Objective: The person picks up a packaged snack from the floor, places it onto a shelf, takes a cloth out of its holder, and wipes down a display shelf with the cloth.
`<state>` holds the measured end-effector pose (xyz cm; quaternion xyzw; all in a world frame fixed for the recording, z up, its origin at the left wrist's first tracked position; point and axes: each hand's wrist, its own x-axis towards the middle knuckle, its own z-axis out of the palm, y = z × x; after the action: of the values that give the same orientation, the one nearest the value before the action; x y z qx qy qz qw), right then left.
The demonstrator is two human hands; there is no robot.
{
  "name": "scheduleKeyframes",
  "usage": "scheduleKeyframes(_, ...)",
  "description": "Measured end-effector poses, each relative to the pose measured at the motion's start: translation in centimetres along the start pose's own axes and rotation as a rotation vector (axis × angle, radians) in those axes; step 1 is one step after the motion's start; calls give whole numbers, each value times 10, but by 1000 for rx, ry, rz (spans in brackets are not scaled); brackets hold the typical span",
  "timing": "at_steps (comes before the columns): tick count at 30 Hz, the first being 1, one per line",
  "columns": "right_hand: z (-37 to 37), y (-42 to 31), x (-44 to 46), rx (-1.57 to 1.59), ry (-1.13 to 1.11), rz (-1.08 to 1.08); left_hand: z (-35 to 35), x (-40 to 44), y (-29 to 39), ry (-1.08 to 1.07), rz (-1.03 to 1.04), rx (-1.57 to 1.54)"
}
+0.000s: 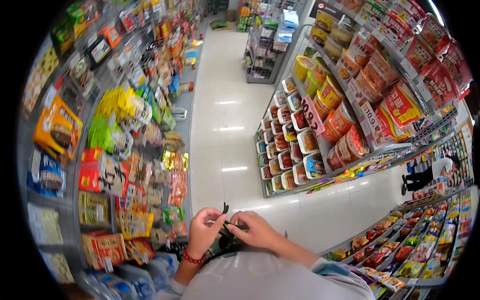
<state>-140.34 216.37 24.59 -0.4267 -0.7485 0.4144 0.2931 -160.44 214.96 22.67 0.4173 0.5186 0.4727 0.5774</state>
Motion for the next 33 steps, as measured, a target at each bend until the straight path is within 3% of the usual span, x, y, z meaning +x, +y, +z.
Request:
scheduleKeyframes(2, -1, -11, 26, 168, 16, 264, -13, 20, 7, 27, 7, 100)
scheduleKeyframes(7, 6, 3, 77, 196, 179, 315, -36, 75, 9, -99, -26, 157)
scheduleKeyframes(14, -4, 56, 154, 197, 155, 227, -40, 157, 33, -135, -44, 297)
scheduleKeyframes(20, -42, 100, 271, 313, -78, 241, -44, 255, 53, 40, 47, 388)
scheduleKeyframes(25, -95, 116, 385, 328, -213, -6, -40, 341, 94, 180, 50, 473)
scheduleKeyframes(28, -121, 127, 437, 270, -280, 8, -32, 386, 112, 179, 74, 532)
scheduleKeyframes(30, -140, 137, 466, 281, -312, -3, -21, 418, 130, 185, 229, 675)
scheduleKeyframes(33, -163, 160, 500, 285, -264, -13, -10, 470, 142, 130, 160, 609)
